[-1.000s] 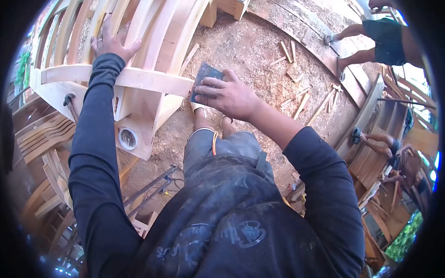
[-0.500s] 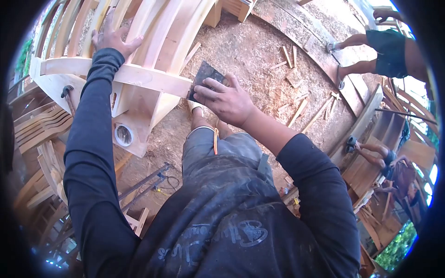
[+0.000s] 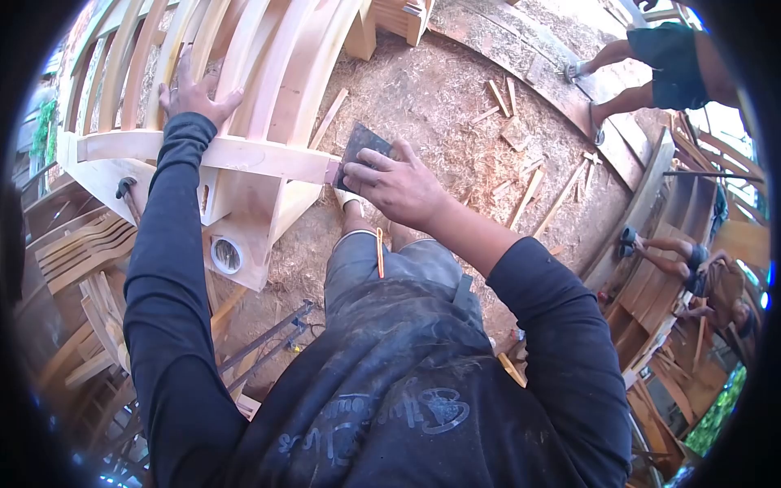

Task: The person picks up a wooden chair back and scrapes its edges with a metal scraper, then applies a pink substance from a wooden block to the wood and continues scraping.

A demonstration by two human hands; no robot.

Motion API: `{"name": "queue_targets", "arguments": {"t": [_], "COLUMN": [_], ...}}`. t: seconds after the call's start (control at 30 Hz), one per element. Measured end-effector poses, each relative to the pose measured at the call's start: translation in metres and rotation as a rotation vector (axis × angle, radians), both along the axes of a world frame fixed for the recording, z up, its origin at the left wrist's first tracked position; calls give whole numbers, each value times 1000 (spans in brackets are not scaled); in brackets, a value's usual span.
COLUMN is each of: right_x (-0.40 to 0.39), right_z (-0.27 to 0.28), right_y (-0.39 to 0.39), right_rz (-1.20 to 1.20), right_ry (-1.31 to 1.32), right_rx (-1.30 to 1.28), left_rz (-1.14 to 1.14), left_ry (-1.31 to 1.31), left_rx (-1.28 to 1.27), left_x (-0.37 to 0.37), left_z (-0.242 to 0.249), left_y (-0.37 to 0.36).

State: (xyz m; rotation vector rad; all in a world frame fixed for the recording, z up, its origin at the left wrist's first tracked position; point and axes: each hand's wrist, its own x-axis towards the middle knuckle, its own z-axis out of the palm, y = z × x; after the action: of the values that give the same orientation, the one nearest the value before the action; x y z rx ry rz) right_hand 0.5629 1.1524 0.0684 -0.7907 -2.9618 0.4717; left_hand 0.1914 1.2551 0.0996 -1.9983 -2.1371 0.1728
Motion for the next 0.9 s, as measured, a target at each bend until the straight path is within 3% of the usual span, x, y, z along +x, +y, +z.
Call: {"name": "queue_targets", "arguments": {"t": [0.23, 0.33, 0.53, 0.63, 0.67, 0.9], "right_x": [3, 0, 2, 4, 4, 9], "right_z": [8, 8, -1, -1, 1, 13], "right_y": [11, 20, 21, 20, 20, 13], "right_rz": [-12, 16, 44, 54, 55, 15], "right_ry": [61, 90, 21, -11, -8, -12], "right_rx": [47, 77, 59, 45, 33, 2], "left_rz": [46, -17, 55, 1, 55, 32], "left_ry": [12, -76, -95, -107, -98, -87], "left_rx": [-53, 74, -73, 27, -72, -28], "left_x": [-6, -8, 2, 5, 6, 7], "left_z": [0, -5, 10, 10, 12, 11], "left_y": [2, 0, 1, -1, 0, -1]}}
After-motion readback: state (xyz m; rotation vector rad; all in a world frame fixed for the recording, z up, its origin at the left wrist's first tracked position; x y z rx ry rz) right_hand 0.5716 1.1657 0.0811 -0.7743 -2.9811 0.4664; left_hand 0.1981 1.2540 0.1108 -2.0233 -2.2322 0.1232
